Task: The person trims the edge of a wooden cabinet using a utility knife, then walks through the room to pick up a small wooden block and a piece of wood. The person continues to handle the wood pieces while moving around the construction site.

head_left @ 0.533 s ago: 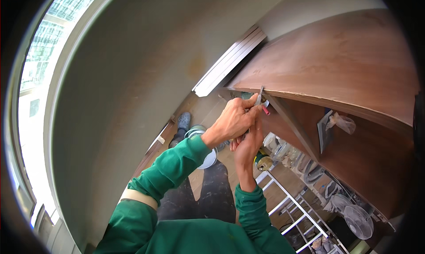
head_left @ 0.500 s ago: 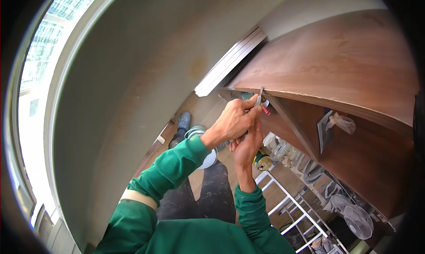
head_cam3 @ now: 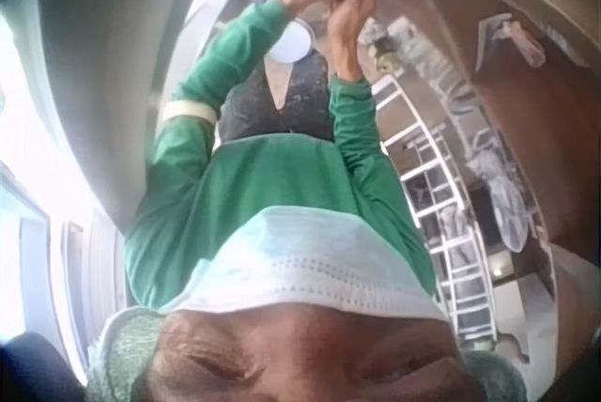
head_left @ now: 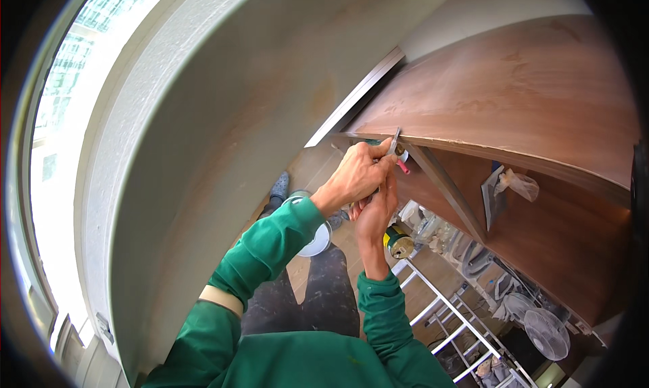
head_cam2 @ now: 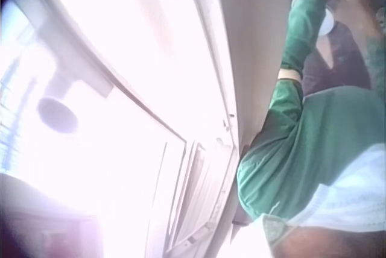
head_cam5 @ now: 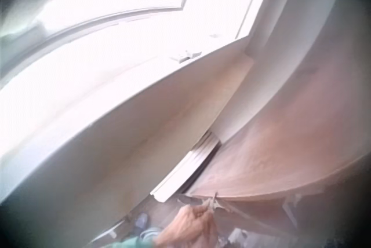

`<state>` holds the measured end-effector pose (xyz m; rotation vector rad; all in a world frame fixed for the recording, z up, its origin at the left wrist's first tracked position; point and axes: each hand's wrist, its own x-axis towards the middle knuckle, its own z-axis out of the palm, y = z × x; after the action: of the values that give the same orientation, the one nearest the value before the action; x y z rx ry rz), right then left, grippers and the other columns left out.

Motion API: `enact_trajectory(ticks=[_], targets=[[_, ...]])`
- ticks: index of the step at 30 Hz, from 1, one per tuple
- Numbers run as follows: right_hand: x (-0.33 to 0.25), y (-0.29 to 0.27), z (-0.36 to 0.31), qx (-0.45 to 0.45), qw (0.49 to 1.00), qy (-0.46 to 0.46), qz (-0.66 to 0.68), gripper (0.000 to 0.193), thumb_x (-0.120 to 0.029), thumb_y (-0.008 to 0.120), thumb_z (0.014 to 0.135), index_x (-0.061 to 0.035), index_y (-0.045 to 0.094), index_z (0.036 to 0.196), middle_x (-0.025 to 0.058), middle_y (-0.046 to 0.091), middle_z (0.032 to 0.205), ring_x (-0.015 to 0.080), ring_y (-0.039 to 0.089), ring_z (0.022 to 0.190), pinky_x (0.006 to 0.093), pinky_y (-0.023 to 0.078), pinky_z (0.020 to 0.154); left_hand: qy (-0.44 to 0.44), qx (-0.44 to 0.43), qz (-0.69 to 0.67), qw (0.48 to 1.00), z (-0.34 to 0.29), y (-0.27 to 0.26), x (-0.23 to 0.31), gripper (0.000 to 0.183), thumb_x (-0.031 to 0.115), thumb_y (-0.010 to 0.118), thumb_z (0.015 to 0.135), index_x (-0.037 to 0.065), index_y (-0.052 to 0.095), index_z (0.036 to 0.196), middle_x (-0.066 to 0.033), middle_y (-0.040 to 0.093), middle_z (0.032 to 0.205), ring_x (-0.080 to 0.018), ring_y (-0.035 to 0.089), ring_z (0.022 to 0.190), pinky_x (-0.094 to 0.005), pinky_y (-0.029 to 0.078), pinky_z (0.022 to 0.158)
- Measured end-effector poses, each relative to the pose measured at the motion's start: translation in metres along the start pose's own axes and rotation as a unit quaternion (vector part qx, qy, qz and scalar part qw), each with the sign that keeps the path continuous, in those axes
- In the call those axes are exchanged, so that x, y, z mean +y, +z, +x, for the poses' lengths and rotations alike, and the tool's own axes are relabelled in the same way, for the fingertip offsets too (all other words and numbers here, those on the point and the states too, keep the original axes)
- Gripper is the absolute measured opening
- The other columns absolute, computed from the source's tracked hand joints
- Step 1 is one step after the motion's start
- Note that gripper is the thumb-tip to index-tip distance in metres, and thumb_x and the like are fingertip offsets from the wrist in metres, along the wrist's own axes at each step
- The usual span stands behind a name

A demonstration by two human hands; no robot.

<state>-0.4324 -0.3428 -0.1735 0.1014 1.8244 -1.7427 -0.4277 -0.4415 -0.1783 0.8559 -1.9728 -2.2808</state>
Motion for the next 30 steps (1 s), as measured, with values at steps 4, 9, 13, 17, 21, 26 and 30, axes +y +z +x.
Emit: enact_trajectory(ticks=[4,9,13,17,21,26,30], targets=[[-0.009,-0.002,0.0,-0.006,1.0,0.011,-0.008,0.033,-0.031,0.037,0.103,-0.0061,0.049,0.122,-0.0032,0.041,0.058,0.0028,0.034,0.038,0.0204,0.028,0.033,-0.031,-0.027,0.015,0.999,-0.005,-0.005,0.021,0.05,0.026,0.056,0.089,-0.005,0.054,0.129,-0.0272,0.064,0.083,-0.019,0.063,0.08,-0.0358,0.05,0.078],[0.001,-0.007,-0.011,-0.007,1.0,0.017,0.004,0.046,-0.036,0.042,0.102,-0.0035,0.044,0.134,-0.0027,0.048,0.07,0.0003,0.039,0.046,0.0189,0.027,0.037,0.013,0.014,-0.005,1.0,-0.01,0.003,0.001,0.05,0.026,0.057,0.088,-0.006,0.055,0.127,-0.0292,0.063,0.08,-0.0203,0.066,0.08,-0.0363,0.05,0.077],[0.008,-0.009,-0.009,-0.001,1.0,0.009,0.007,0.047,-0.036,0.042,0.102,-0.0033,0.043,0.135,-0.0029,0.048,0.07,0.0002,0.039,0.046,0.0186,0.027,0.037,-0.012,-0.014,0.008,1.0,-0.011,0.0,0.006,0.051,0.026,0.058,0.087,-0.008,0.055,0.126,-0.0314,0.063,0.082,-0.022,0.067,0.081,-0.0367,0.051,0.077],[0.005,-0.008,-0.012,-0.002,1.0,0.014,-0.008,0.048,-0.038,0.041,0.102,-0.0035,0.041,0.136,-0.0033,0.046,0.069,0.0003,0.038,0.046,0.0188,0.026,0.037,-0.013,-0.001,-0.007,1.0,-0.012,0.001,0.006,0.051,0.026,0.058,0.087,-0.008,0.055,0.125,-0.0309,0.062,0.08,-0.0213,0.066,0.079,-0.0372,0.05,0.077],[0.003,-0.007,-0.01,-0.009,1.0,0.026,-0.004,0.048,-0.039,0.042,0.102,-0.0039,0.043,0.135,-0.0035,0.046,0.066,0.0006,0.038,0.045,0.0194,0.026,0.036,0.001,0.011,0.009,1.0,-0.01,0.001,0.001,0.05,0.025,0.059,0.087,-0.006,0.056,0.125,-0.0308,0.061,0.078,-0.0209,0.065,0.077,-0.0375,0.05,0.076],[-0.011,-0.001,-0.007,0.005,0.999,0.045,-0.005,0.034,-0.036,0.039,0.102,-0.0094,0.052,0.119,-0.0043,0.037,0.058,0.0037,0.033,0.039,0.0217,0.026,0.034,0.013,0.005,0.019,1.0,-0.005,0.0,0.006,0.047,0.024,0.059,0.088,-0.005,0.057,0.125,-0.0323,0.058,0.076,-0.0209,0.064,0.073,-0.0381,0.05,0.074],[-0.015,0.002,-0.011,0.011,0.999,0.04,-0.011,0.03,-0.034,0.037,0.102,-0.0119,0.056,0.109,-0.0046,0.033,0.055,0.005,0.031,0.038,0.023,0.026,0.033,0.015,0.031,0.011,0.999,-0.005,0.004,0.003,0.045,0.024,0.058,0.088,-0.004,0.058,0.124,-0.0315,0.055,0.071,-0.021,0.061,0.067,-0.0392,0.049,0.071]])
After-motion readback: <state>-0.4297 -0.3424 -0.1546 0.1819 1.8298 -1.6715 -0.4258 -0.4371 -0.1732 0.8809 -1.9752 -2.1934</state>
